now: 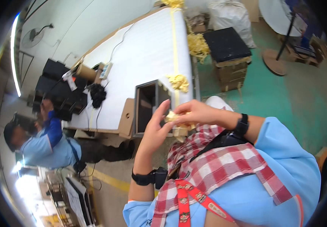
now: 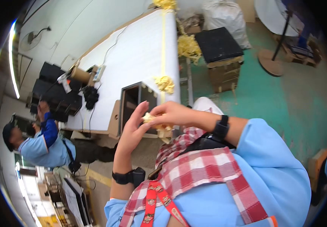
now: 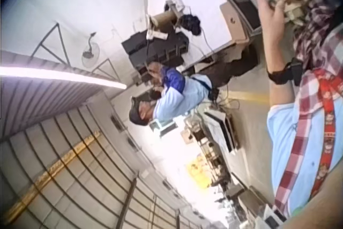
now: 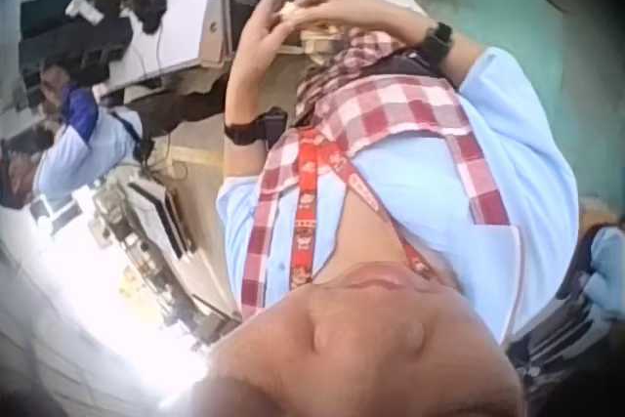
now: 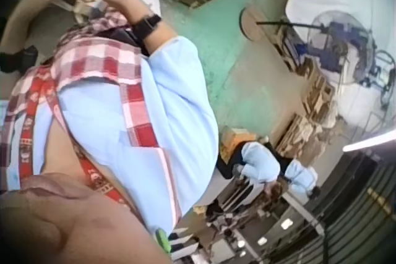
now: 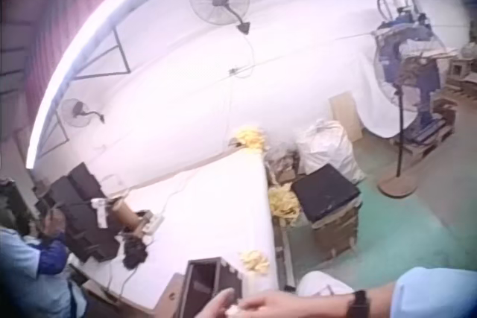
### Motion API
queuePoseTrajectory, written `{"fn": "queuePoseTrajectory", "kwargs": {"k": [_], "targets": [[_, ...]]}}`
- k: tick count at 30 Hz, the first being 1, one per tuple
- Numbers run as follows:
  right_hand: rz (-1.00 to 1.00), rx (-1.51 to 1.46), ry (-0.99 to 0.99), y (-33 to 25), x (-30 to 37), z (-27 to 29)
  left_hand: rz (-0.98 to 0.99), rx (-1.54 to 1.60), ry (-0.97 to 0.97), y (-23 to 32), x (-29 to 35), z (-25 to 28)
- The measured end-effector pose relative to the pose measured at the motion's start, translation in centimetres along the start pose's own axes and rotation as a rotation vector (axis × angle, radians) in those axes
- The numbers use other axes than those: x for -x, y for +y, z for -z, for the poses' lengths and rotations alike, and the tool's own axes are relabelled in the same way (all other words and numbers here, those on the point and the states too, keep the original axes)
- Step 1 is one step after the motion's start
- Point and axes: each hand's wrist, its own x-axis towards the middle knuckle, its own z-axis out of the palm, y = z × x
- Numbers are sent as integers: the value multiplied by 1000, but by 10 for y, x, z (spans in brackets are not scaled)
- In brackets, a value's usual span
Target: The person assembles a small wooden box by applying yellow adhesive tape to its edges and corners. They handle the box, turning it to access different sides, and smooth the tape down with their fingers. The person works at a table in a workshop environment.
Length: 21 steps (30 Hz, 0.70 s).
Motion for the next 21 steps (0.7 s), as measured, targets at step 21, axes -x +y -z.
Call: {"fn": "queuePoseTrajectory", "kwargs": {"k": [21], "targets": [[148, 44, 413, 24, -6, 43, 393, 474, 209, -26, 24, 71]]}}
